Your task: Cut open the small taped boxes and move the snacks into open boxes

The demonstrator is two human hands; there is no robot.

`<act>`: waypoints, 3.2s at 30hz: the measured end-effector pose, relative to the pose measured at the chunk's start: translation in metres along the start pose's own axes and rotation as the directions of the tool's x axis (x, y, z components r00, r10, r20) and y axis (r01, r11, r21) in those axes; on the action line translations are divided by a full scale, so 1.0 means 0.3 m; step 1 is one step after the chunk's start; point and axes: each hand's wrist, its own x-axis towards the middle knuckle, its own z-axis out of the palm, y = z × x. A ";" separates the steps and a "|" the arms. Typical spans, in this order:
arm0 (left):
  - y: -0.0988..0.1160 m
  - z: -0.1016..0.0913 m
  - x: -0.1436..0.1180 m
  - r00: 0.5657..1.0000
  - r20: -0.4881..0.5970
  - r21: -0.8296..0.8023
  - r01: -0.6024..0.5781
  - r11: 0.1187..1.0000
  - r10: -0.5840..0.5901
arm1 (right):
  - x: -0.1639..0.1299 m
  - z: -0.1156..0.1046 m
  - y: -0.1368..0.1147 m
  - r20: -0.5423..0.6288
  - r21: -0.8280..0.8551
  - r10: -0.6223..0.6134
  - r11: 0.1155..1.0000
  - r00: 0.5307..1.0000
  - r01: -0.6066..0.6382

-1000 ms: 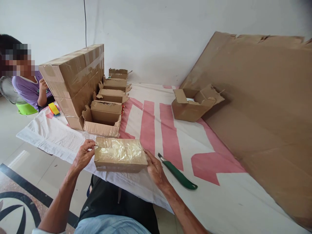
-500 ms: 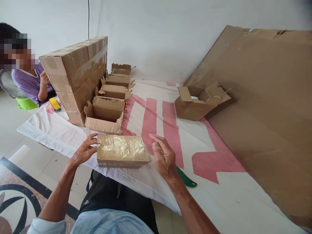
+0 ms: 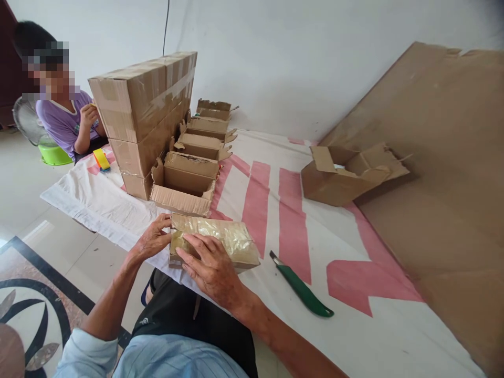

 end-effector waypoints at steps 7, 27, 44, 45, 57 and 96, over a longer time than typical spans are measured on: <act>0.013 0.023 -0.023 1.000 -0.028 -0.014 0.007 1.000 -0.008 | -0.007 0.005 -0.009 -0.001 -0.024 -0.047 0.999 0.999 0.047; 0.009 0.005 -0.043 0.999 0.016 0.003 0.032 0.999 -0.032 | -0.027 0.023 0.002 -0.017 0.018 -0.150 0.988 0.989 0.150; 0.042 -0.014 -0.032 0.998 0.035 0.049 0.056 0.997 -0.058 | -0.485 -0.196 0.335 -0.132 -0.190 0.586 0.777 0.800 -0.601; 0.043 -0.014 -0.032 0.998 0.038 0.042 0.056 0.998 -0.057 | -0.548 -0.205 0.367 -0.079 -0.222 0.663 0.716 0.744 -0.662; 0.071 0.013 -0.046 0.996 0.039 0.047 0.074 0.996 -0.076 | -0.733 -0.222 0.395 0.161 -0.204 0.874 0.484 0.459 -0.851; 0.062 0.033 -0.069 0.998 0.052 0.020 0.040 0.999 -0.041 | 0.255 -0.334 0.224 0.569 0.000 0.060 0.997 0.820 -0.073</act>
